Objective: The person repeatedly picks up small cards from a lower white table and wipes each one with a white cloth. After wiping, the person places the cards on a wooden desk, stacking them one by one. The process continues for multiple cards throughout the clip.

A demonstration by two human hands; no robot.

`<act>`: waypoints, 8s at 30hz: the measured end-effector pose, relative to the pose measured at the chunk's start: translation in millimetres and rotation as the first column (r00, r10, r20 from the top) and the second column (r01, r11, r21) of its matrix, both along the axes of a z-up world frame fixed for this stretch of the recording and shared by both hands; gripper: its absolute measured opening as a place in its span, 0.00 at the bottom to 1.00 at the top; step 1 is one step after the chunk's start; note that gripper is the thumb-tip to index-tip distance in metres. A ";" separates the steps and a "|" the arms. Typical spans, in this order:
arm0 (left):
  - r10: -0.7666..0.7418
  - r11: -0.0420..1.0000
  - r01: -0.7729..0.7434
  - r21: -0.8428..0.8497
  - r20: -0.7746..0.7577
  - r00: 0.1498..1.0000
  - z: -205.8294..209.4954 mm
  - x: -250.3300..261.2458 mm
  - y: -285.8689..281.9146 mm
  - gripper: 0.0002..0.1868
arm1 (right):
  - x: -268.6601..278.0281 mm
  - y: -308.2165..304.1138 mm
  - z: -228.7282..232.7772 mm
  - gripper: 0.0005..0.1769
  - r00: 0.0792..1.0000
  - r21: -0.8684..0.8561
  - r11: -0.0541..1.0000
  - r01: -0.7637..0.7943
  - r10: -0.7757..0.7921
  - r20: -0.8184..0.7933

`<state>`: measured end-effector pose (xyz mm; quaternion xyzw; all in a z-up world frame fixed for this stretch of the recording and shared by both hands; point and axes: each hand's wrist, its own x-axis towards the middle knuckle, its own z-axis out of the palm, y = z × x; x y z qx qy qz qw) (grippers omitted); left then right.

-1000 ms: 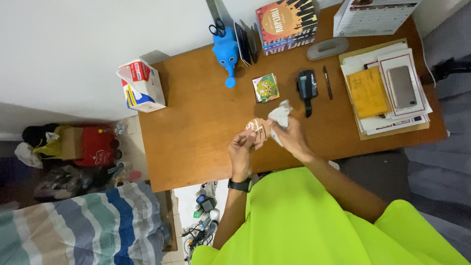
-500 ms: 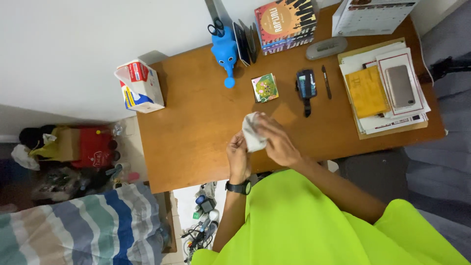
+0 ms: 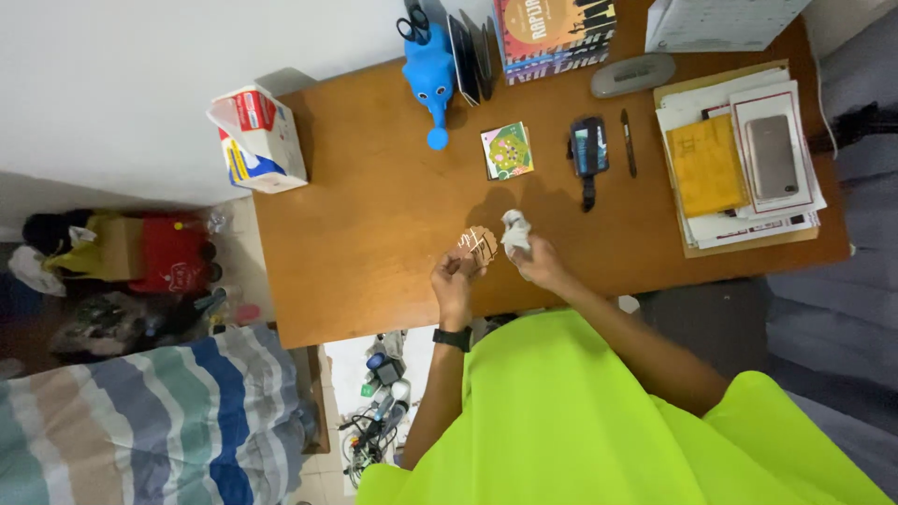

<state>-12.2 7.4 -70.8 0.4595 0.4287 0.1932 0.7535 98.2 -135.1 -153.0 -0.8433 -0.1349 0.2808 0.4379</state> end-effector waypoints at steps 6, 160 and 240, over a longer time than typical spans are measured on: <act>-0.032 0.997 0.034 -0.074 0.024 0.999 -13.3 18.9 -6.3 0.12 | 15.9 -13.2 -3.8 0.13 0.987 0.106 0.991 0.082 -0.096 0.130; 0.534 0.733 -0.289 -0.616 0.257 0.806 34.5 -105.2 -107.2 0.29 | 18.8 7.2 -32.3 0.21 0.688 -0.016 0.808 -0.589 0.512 0.515; -0.134 0.989 0.136 -0.056 0.034 0.990 123.7 19.6 -54.9 0.21 | -12.3 -23.1 212.4 0.14 0.969 0.511 0.829 0.226 -0.245 -0.031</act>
